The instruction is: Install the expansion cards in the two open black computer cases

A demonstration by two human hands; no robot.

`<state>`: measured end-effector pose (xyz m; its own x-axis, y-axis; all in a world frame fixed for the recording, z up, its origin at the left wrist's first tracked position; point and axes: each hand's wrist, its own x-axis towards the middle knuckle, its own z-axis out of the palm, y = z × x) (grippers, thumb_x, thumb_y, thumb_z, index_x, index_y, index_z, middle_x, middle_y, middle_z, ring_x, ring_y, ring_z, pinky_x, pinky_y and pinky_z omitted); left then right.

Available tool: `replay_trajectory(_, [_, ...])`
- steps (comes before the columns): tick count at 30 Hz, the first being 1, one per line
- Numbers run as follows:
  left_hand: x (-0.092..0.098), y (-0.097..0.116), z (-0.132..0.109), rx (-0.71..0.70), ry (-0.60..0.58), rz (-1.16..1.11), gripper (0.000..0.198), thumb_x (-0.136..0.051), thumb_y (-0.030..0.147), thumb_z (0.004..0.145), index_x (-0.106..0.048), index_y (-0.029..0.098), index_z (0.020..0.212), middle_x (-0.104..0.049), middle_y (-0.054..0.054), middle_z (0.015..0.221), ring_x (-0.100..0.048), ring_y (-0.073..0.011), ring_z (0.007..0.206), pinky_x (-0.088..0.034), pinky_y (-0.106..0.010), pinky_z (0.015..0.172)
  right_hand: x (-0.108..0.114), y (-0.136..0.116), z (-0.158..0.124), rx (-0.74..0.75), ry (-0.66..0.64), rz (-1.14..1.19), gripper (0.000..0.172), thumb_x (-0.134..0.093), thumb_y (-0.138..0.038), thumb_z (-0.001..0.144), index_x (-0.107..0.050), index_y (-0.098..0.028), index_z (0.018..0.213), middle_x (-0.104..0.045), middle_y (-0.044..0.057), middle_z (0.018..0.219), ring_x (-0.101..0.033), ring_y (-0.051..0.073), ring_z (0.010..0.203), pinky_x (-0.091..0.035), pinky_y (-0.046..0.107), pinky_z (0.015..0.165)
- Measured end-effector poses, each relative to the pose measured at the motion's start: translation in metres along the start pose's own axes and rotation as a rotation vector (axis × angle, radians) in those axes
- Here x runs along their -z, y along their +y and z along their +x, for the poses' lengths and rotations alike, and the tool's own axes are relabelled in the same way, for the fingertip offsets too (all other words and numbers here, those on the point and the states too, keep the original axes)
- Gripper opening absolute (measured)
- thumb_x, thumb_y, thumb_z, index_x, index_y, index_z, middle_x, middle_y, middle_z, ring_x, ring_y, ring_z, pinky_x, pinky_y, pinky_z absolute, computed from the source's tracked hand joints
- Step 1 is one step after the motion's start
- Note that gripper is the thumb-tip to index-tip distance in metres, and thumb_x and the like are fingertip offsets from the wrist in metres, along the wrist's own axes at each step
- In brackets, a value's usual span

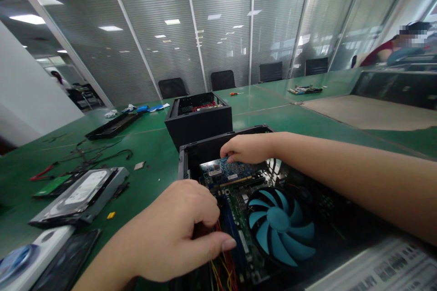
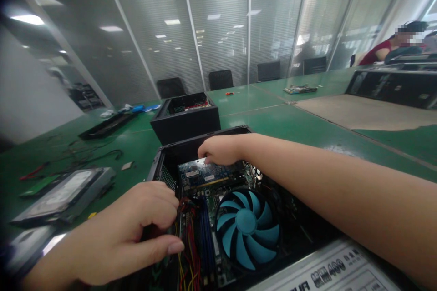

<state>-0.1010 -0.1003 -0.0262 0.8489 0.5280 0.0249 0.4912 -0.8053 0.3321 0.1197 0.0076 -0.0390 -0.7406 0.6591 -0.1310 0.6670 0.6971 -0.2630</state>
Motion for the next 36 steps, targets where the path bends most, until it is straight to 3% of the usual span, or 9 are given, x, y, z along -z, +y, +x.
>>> replay_trajectory(19, [-0.001, -0.002, 0.001, 0.017, -0.068, -0.007, 0.047, -0.049, 0.047, 0.092, -0.042, 0.015, 0.058, -0.042, 0.003, 0.058, -0.034, -0.008, 0.059, -0.025, -0.028, 0.062, -0.003, 0.013, 0.004, -0.002, -0.003, 0.067, 0.024, -0.061, -0.023, 0.086, -0.067, -0.015, 0.109, -0.067, 0.003, 0.091, -0.055, 0.011, 0.075, -0.039, 0.022, 0.067])
replay_trajectory(30, [0.0, -0.003, 0.001, 0.027, -0.063, -0.005, 0.048, -0.047, 0.048, 0.093, -0.043, 0.015, 0.057, -0.044, 0.003, 0.058, -0.035, -0.0078, 0.058, -0.025, -0.027, 0.061, 0.002, 0.009, 0.003, 0.042, 0.108, -0.128, 0.026, -0.063, -0.022, 0.086, -0.069, -0.017, 0.111, -0.07, 0.004, 0.097, -0.059, 0.013, 0.081, -0.039, 0.024, 0.071])
replay_trajectory(36, [0.0, -0.005, 0.001, 0.012, -0.064, -0.007, 0.048, -0.047, 0.049, 0.093, -0.044, 0.015, 0.058, -0.044, 0.003, 0.059, -0.036, -0.0075, 0.059, -0.026, -0.027, 0.061, 0.004, 0.012, 0.002, 0.13, 0.027, -0.067, 0.025, -0.055, -0.021, 0.091, -0.072, -0.014, 0.107, -0.071, 0.006, 0.102, -0.059, 0.012, 0.084, -0.04, 0.023, 0.077])
